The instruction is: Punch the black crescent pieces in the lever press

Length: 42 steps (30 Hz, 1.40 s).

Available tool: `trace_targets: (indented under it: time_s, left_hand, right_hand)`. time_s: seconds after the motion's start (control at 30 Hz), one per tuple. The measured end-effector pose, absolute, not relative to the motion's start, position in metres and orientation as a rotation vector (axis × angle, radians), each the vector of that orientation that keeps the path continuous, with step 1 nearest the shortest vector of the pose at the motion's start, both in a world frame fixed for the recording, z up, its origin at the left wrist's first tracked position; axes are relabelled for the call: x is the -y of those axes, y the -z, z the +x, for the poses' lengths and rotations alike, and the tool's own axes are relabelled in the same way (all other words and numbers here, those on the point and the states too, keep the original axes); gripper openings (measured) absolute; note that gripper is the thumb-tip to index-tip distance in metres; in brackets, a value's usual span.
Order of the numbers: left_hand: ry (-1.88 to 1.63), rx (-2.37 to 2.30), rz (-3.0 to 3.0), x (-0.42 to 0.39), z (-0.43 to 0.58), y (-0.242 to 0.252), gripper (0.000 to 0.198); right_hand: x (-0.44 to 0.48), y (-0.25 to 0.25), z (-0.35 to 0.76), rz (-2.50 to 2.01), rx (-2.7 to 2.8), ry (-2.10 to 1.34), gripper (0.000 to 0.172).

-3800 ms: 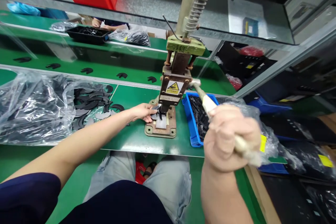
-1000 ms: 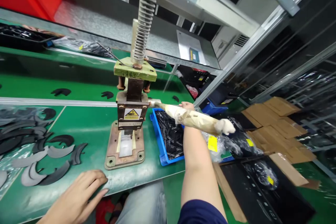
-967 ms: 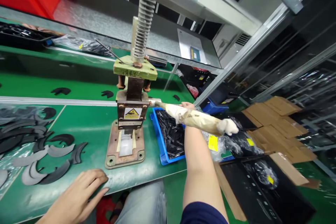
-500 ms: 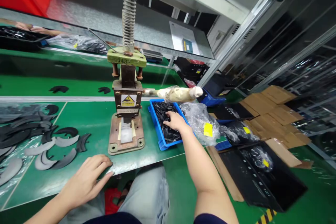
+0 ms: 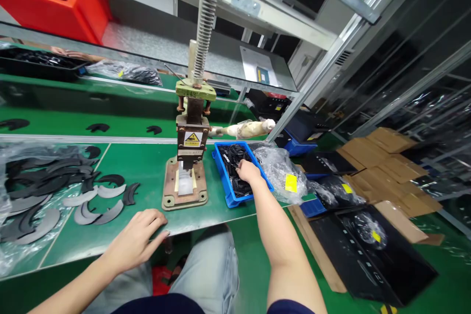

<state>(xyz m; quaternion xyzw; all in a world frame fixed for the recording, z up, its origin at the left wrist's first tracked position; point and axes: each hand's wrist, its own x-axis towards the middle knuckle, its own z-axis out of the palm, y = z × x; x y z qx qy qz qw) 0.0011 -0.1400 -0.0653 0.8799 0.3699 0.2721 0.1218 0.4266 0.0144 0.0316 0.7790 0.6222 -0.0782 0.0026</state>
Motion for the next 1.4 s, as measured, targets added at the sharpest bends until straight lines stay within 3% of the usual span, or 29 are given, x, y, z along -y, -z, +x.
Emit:
trace_targets:
  time_s: [0.33, 0.53, 0.7, 0.87, 1.07, 1.4]
  left_hand:
    - [-0.81, -1.063, 2.529, 0.14, -0.001, 0.065, 0.018]
    - [-1.001, -1.079, 2.147, 0.136, 0.004, 0.043, 0.024]
    - [-1.167, -0.958, 1.956, 0.134, 0.019, 0.01, 0.04]
    - [-1.166, -0.887, 1.831, 0.134, 0.025, 0.005, 0.026]
    - [-1.015, -0.961, 1.321, 0.142, 0.026, 0.019, 0.04]
    - [-0.971, -0.956, 1.273, 0.148, 0.024, 0.024, 0.04]
  right_hand:
    - [0.036, -0.073, 0.419, 2.886, -2.234, 0.326, 0.032]
    - [0.101, -0.049, 0.337, 2.778, -2.628, 1.136, 0.045]
    - [0.136, -0.014, 0.266, 2.575, -2.566, 1.853, 0.044]
    - [0.144, 0.005, 0.233, 2.402, -2.427, 2.263, 0.04]
    - [0.151, 0.02, 0.22, 2.434, -2.322, 2.429, 0.038]
    - [0.152, 0.025, 0.217, 2.467, -2.213, 2.5, 0.038]
